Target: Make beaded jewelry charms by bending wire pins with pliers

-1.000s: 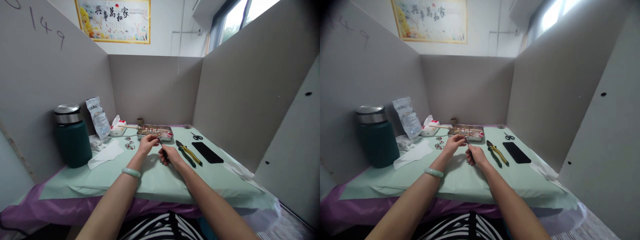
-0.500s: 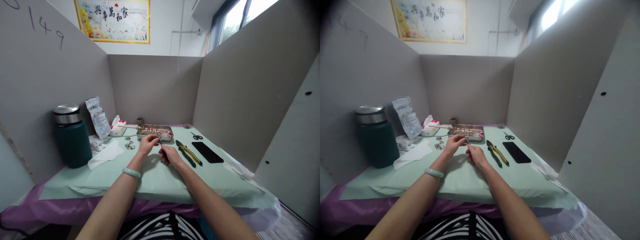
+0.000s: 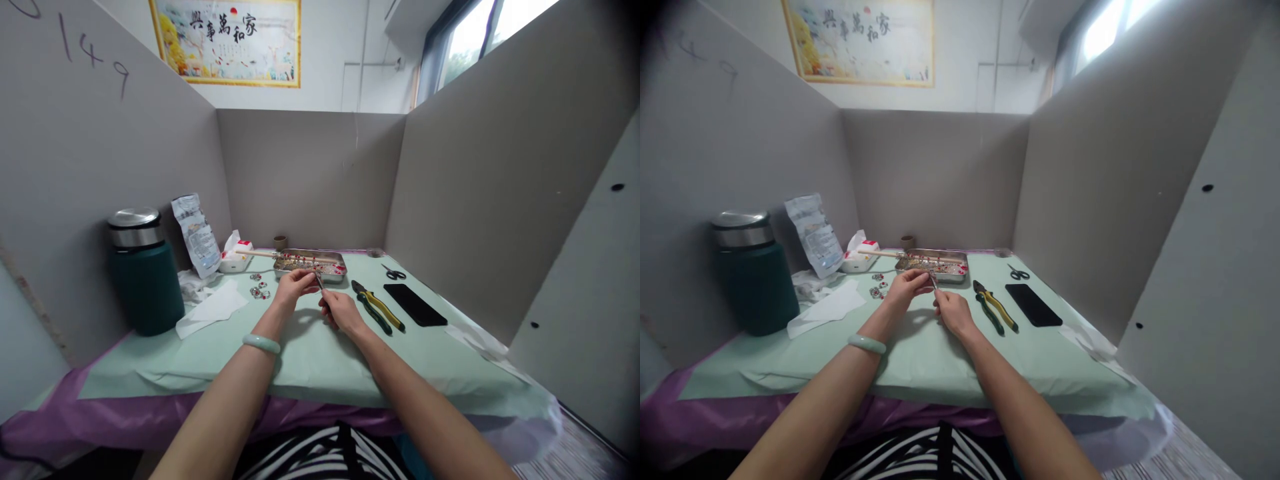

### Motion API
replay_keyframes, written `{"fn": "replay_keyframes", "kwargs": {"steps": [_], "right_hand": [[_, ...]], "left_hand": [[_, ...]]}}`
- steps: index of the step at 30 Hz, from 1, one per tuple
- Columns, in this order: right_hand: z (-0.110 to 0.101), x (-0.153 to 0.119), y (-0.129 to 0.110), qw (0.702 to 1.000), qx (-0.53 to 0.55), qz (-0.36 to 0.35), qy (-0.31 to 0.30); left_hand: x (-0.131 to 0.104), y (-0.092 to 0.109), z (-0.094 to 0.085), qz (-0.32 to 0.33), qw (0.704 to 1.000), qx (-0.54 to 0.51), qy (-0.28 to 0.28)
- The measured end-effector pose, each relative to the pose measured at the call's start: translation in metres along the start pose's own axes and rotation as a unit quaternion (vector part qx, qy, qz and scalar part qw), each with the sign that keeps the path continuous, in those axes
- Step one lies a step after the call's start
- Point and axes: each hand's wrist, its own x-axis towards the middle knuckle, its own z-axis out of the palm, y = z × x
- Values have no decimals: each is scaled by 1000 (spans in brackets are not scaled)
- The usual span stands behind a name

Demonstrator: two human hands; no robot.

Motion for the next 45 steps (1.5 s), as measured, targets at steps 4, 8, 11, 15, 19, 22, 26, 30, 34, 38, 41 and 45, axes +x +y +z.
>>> {"fn": "replay_keyframes", "kwargs": {"steps": [4,8,11,15,19,22,26,30,34,38,41,45], "right_hand": [[-2,-1,1,993,-89,-63,34],[-2,0,2,993,-87,-66,34],[-1,1,3,995,-70,-60,28],[-1,0,1,997,-61,-48,25],[-2,-2,-3,993,-99,-60,39],[-2,-3,-4,992,-104,-58,46],[-1,0,-1,997,-58,-37,32],[0,1,1,999,-28,-19,23],[0,1,1,999,-25,-22,25],[0,1,0,998,-49,-41,27],[-1,1,-1,995,-75,-52,30],[-1,-2,-5,989,-121,-78,47]], "left_hand": [[0,0,0,-3,1000,-6,-9],[-1,1,1,0,1000,-15,0],[0,0,2,8,1000,-7,2],[-1,0,2,15,1000,4,4],[-2,2,4,30,999,26,11],[-1,3,6,52,997,51,22],[1,0,7,64,995,73,34],[2,-1,7,66,995,72,34],[2,-1,7,72,993,83,32],[2,-2,7,74,993,82,28],[2,-2,7,66,995,65,30],[0,-1,8,51,997,41,34]]}}
